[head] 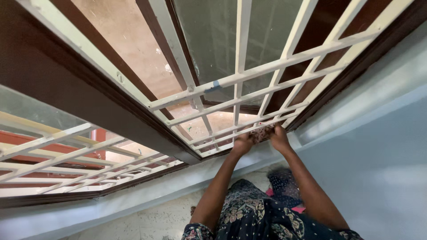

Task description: The person wipes the white metal window grille with a patterned cloth. They systematically clean the horizontal and vertical bars of the grille, moving the cloth along the frame and bars.

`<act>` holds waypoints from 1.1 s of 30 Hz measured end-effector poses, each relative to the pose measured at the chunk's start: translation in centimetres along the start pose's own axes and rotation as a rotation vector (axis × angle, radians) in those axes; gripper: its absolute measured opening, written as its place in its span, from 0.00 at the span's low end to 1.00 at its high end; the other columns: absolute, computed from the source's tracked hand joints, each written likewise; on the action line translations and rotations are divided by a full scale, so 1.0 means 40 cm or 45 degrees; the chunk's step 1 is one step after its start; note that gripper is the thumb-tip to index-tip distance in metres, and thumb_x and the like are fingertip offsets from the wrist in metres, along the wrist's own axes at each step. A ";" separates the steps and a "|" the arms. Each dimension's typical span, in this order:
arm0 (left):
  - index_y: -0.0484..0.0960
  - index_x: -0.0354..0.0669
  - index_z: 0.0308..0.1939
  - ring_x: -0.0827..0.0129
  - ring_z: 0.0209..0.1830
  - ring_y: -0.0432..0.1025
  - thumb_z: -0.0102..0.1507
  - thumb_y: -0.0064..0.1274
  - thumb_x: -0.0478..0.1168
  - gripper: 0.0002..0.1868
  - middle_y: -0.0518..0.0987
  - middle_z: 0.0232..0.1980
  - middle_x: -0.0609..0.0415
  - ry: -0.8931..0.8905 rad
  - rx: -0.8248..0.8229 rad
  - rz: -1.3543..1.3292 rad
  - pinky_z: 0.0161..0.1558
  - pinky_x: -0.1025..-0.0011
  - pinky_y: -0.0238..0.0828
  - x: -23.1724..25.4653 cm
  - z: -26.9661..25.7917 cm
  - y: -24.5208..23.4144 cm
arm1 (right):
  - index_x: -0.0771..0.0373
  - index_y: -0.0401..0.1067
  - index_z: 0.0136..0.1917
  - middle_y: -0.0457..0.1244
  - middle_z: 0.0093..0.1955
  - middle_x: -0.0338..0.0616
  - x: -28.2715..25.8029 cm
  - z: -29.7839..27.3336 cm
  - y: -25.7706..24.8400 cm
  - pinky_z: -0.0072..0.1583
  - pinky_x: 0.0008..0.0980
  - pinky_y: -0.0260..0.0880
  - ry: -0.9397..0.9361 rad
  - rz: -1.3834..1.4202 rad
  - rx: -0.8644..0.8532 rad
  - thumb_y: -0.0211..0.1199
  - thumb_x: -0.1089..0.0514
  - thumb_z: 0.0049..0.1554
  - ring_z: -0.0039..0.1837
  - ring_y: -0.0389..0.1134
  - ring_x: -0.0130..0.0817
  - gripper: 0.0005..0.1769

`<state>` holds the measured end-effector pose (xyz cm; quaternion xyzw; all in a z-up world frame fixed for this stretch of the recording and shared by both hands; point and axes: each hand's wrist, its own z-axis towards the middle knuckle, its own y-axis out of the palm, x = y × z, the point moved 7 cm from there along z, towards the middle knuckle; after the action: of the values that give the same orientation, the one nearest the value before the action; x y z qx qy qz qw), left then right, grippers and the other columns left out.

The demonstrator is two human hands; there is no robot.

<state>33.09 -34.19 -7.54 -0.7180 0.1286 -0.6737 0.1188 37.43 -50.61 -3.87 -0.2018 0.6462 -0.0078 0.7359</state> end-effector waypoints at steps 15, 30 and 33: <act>0.82 0.37 0.52 0.69 0.46 0.78 0.66 0.53 0.39 0.13 0.80 0.55 0.50 0.041 0.489 -0.383 0.41 0.69 0.76 0.120 -0.240 -0.035 | 0.67 0.81 0.55 0.59 0.46 0.51 -0.189 -0.189 -0.061 0.42 0.34 0.63 -0.387 -0.485 0.825 0.69 0.67 0.56 0.43 0.63 0.40 0.12; 0.80 0.38 0.44 0.71 0.21 0.72 0.68 0.52 0.39 0.07 0.84 0.35 0.51 -0.857 0.266 -1.269 0.17 0.74 0.57 -0.172 -0.161 0.206 | 0.75 0.73 0.60 0.67 0.46 0.52 0.090 -0.256 -0.149 0.39 0.35 0.65 0.250 0.382 0.939 0.57 0.68 0.71 0.37 0.64 0.33 0.08; 0.79 0.37 0.44 0.68 0.25 0.75 0.71 0.49 0.43 0.12 0.84 0.36 0.47 -0.902 0.228 -1.406 0.21 0.73 0.67 -0.168 -0.178 0.229 | 0.63 0.65 0.72 0.67 0.53 0.44 0.138 -0.235 -0.139 0.42 0.33 0.76 0.534 0.601 0.864 0.50 0.67 0.65 0.44 0.70 0.31 0.23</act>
<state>25.37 -40.46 -16.53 -0.8439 -0.3616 -0.3670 -0.1497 30.75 -59.90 -8.16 0.2091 0.7703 -0.0917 0.5954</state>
